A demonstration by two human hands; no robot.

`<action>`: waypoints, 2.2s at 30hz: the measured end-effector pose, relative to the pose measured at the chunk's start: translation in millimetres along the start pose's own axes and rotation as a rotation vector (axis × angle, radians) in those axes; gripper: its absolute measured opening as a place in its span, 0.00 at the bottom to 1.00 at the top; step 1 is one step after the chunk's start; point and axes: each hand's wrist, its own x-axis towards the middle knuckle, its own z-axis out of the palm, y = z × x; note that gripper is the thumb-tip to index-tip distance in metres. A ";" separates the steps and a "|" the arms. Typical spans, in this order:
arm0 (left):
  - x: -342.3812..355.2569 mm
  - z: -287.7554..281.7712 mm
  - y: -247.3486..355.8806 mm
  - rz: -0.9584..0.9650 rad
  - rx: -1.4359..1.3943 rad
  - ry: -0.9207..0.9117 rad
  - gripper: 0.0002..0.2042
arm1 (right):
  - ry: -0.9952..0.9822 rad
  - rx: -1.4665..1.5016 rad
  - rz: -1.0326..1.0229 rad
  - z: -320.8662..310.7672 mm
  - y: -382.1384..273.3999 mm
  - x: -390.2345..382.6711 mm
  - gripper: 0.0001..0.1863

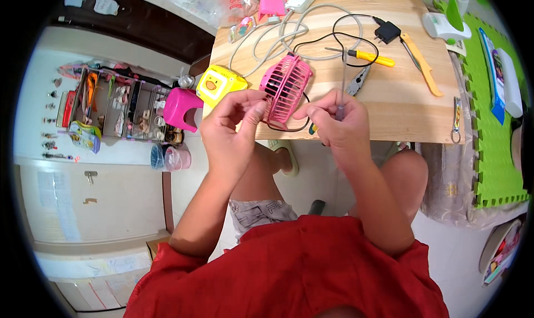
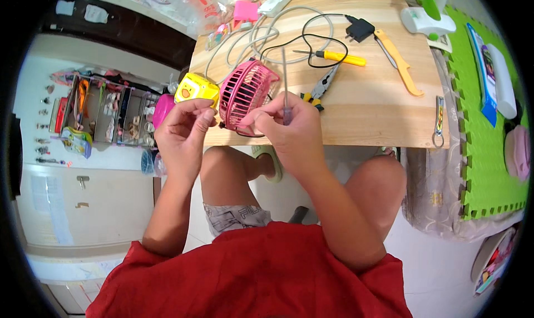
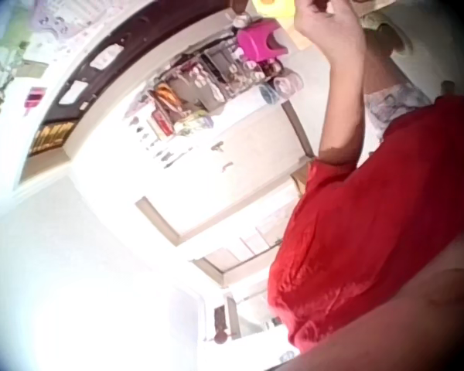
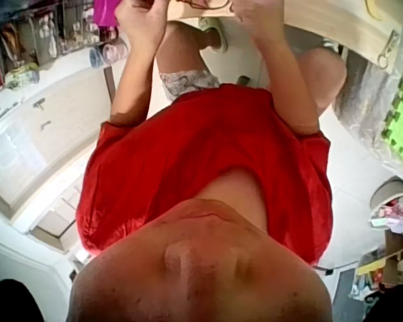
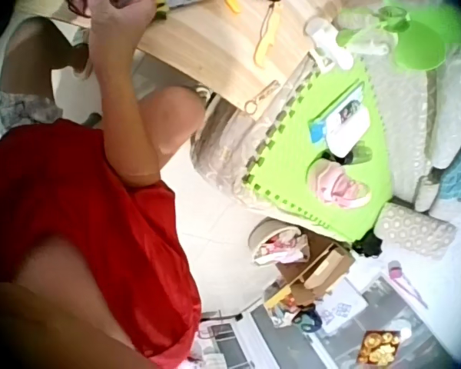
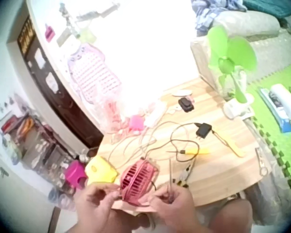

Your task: The person works on a pink fan by hand, using pliers to pull at wires and a screwdriver to secure parts while handling components on a table.

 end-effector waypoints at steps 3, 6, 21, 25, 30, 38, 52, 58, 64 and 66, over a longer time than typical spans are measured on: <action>15.2 -3.8 -8.0 -0.001 0.042 -0.011 0.06 | 0.026 -0.326 -0.035 -2.4 0.8 14.9 0.02; 26.6 1.7 -12.1 -0.004 0.074 -0.017 0.06 | 0.073 -0.322 -0.164 -0.4 8.4 29.3 0.02; 33.9 22.1 -25.4 0.046 0.165 0.042 0.11 | 0.199 -0.624 -0.443 2.4 20.3 39.8 0.06; 33.2 19.7 -19.3 0.071 0.172 0.036 0.12 | 0.200 -0.702 -0.533 6.1 16.5 39.1 0.07; 34.2 21.1 -22.8 0.074 0.174 0.024 0.12 | 0.193 -0.681 -0.484 5.1 20.6 42.6 0.07; 30.7 17.8 -23.8 0.040 0.116 0.011 0.11 | 0.102 -0.639 -0.431 3.7 15.3 50.6 0.07; 41.1 -1.6 -19.3 -0.182 0.229 -0.078 0.06 | -0.275 -0.696 -0.498 3.2 10.0 88.2 0.09; 40.1 -2.6 -22.6 -0.181 0.164 -0.064 0.04 | -0.396 -0.806 -0.654 -4.2 5.2 108.3 0.15; 36.5 -12.1 -24.3 -0.255 0.191 -0.093 0.05 | -0.678 -0.921 -0.612 0.4 -2.7 121.8 0.12; 34.9 -16.0 -29.3 -0.236 0.203 -0.079 0.05 | -0.719 -0.896 -0.648 2.6 1.2 122.1 0.12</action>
